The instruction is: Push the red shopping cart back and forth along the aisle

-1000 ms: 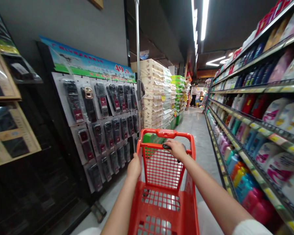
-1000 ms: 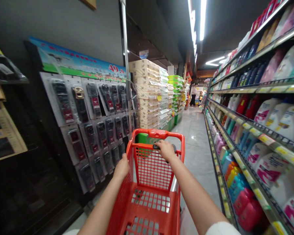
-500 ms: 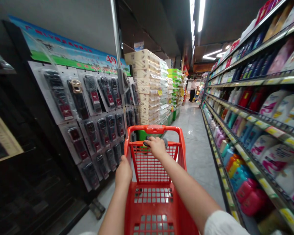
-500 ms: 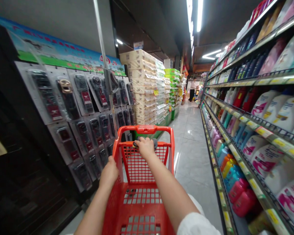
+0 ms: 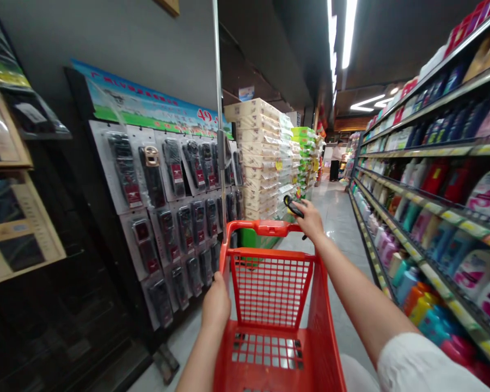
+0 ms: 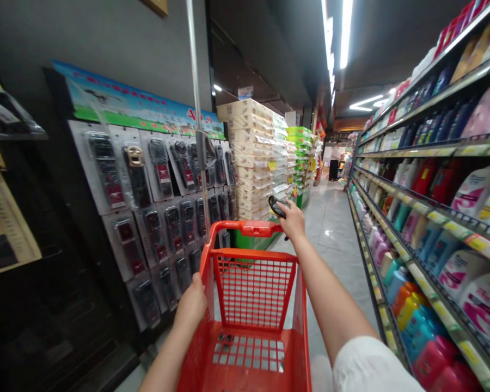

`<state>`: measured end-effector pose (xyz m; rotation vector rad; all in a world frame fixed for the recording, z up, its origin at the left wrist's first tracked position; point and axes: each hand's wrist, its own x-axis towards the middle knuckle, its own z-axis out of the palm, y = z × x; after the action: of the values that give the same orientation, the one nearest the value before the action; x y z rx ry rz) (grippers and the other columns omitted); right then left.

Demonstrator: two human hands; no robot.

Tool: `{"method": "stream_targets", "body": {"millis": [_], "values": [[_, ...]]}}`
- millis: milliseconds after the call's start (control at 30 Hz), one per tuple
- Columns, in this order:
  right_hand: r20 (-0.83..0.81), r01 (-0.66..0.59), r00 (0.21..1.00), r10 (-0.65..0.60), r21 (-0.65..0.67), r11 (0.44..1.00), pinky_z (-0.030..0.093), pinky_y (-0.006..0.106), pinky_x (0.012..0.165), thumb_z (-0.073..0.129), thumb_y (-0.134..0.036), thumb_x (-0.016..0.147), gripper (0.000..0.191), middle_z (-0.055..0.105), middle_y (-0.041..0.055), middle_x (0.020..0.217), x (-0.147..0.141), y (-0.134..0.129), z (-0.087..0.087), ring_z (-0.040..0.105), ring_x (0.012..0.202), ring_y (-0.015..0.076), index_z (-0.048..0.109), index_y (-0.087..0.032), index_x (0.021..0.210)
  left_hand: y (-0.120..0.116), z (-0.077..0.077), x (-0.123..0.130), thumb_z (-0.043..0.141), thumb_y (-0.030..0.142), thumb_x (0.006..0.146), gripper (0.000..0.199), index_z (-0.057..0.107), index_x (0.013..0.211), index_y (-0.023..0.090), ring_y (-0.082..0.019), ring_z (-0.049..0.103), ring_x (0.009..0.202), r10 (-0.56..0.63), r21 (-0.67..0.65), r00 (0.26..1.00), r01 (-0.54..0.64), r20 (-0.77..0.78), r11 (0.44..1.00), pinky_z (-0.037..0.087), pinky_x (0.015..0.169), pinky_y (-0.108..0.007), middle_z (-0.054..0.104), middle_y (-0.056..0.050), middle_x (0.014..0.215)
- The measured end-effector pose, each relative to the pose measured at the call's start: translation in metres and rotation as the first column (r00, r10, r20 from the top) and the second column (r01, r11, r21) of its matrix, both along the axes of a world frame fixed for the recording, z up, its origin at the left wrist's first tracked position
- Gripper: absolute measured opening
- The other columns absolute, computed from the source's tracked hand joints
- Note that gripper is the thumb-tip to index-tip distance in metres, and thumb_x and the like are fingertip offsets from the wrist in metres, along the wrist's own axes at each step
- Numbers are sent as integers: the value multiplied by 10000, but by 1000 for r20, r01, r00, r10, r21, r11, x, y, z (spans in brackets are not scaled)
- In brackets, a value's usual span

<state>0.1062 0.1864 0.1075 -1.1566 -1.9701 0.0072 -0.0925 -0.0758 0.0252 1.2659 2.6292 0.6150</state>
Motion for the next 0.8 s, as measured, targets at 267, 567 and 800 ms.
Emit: {"method": "stream_targets", "body": {"millis": [267,567,800], "values": [[385,67,923,11,-189,980,450,424,909,409,-366,929,406,631,92,1201,-67,-28,-7,599,1076,278,596,-335,1289,-2,-6,-2,299,210,977,324,458,1233,93,-221,669,1014,13,77,995,-21,95,997,442,792,-265,687,-194,1117],[478,-162,853,210,-139,977,442,421,892,411,-207,900,438,644,64,1217,-181,-61,4,595,1079,256,618,-370,1250,0,-14,1,258,173,982,404,398,1345,64,-231,662,1026,10,69,997,-15,78,998,442,784,-275,669,-209,1163],[259,-494,818,513,-138,858,434,317,976,517,-186,857,377,639,-7,1277,-195,-82,-23,555,1156,205,679,-282,1184,1,-14,0,250,184,973,418,416,1334,57,-265,676,995,16,70,999,-19,32,997,453,755,-308,680,-219,1123]]}}
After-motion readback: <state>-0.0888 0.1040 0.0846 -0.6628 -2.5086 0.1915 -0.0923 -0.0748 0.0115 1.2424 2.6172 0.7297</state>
